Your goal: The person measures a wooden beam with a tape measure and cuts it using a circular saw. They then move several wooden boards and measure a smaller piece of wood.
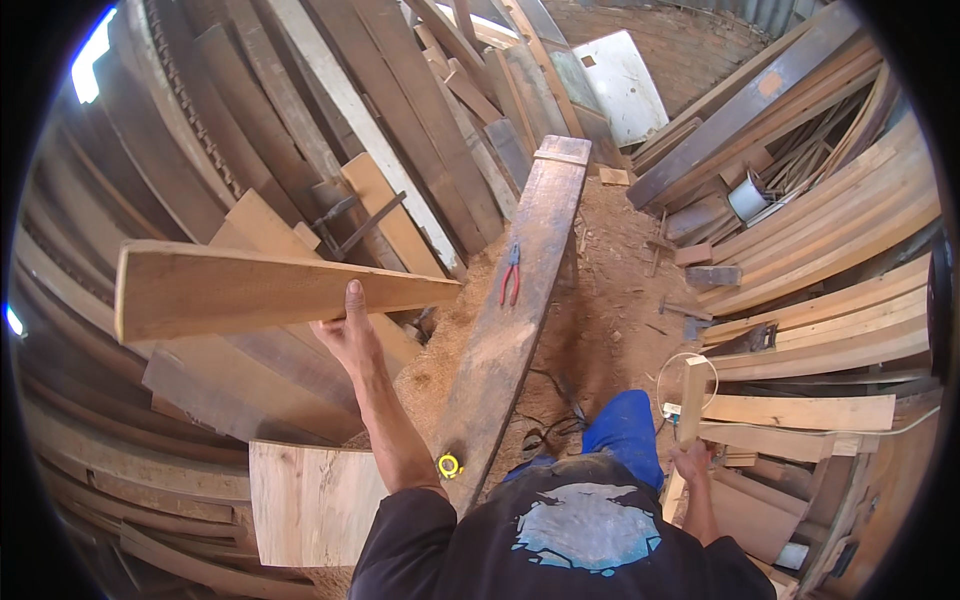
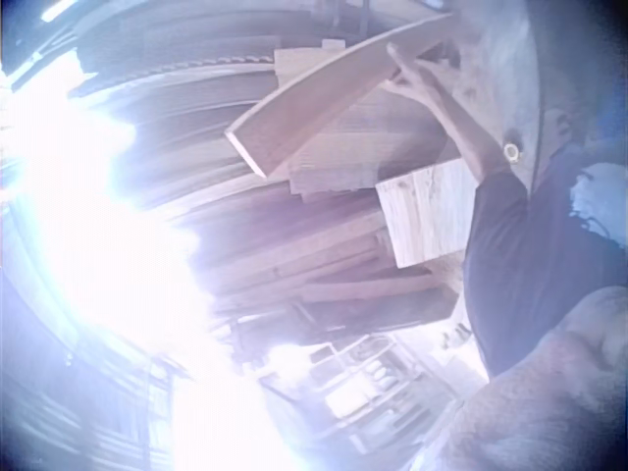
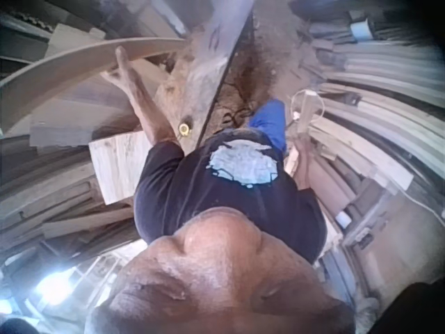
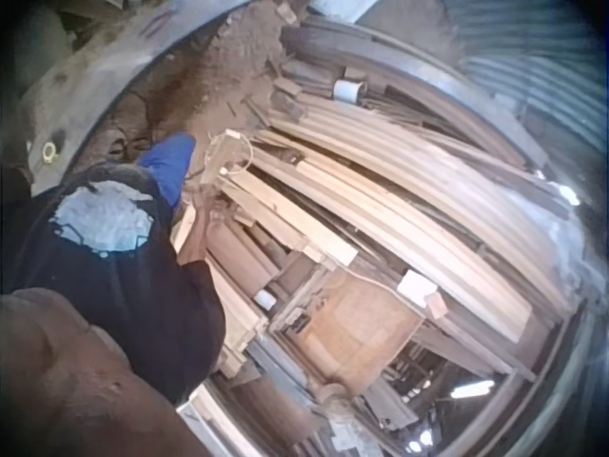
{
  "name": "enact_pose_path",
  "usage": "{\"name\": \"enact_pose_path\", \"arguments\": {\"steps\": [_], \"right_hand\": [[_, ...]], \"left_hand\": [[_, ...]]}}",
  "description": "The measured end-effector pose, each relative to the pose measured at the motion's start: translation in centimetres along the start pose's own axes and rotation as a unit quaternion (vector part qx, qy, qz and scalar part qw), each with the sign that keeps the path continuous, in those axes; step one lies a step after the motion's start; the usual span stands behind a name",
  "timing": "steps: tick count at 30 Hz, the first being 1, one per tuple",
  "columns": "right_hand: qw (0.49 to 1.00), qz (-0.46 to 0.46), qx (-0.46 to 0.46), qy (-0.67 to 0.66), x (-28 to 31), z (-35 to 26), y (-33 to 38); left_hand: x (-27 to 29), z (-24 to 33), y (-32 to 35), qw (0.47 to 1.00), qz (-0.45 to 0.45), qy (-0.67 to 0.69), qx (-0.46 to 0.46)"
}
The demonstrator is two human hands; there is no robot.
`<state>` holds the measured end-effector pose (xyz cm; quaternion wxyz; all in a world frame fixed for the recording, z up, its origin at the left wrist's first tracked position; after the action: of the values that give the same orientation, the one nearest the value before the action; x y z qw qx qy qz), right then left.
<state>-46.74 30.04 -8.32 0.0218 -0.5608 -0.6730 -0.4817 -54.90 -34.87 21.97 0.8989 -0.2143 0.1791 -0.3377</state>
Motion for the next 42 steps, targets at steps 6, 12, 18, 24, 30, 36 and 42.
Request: {"name": "enact_pose_path", "arguments": {"steps": [6, 12, 18, 24, 30, 36, 42], "right_hand": [[0.997, 0.057, -0.012, -0.041, 4.1, -2.8, -12.9], [0.999, -0.033, 0.013, -0.007, 11.0, -9.4, -26.2], [0.984, 0.069, 0.153, -0.06, 18.5, -18.2, -35.6], [0.985, 0.084, 0.144, 0.038, 18.2, -26.0, -39.2], [0.978, 0.013, 0.196, 0.067, 16.6, -31.5, -42.7], [0.985, -0.044, 0.143, 0.085, 15.1, -40.9, -44.1], [0.986, -0.056, 0.124, 0.097, 13.4, -45.7, -46.6]], "left_hand": [[-9.0, -7.2, -1.4, 0.999, 0.005, -0.026, 0.02], [-15.1, -11.3, -3.9, 0.996, 0.053, -0.051, 0.042], [-22.7, -13.4, -8.3, 0.995, 0.037, -0.079, 0.044], [-22.9, -24.4, -12.8, 0.988, 0.004, -0.129, 0.084], [-24.5, -33.8, -17.3, 0.984, 0.034, -0.045, 0.17], [-24.6, -39.3, -24.6, 0.97, -0.05, -0.079, 0.223], [-23.4, -46.4, -31.4, 0.693, -0.088, -0.625, 0.348]]}}
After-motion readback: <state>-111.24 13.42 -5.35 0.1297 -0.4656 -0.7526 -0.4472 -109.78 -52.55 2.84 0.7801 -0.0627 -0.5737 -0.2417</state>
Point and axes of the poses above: each hand's wrist, its own y-axis away from the middle knuckle, its own x-axis out of the back of the hand, z = x × y, the point moved 6 cm from there along -y, towards the middle knuckle, and after that the axes turned 5 degrees about -z, right-handed, at the moved point
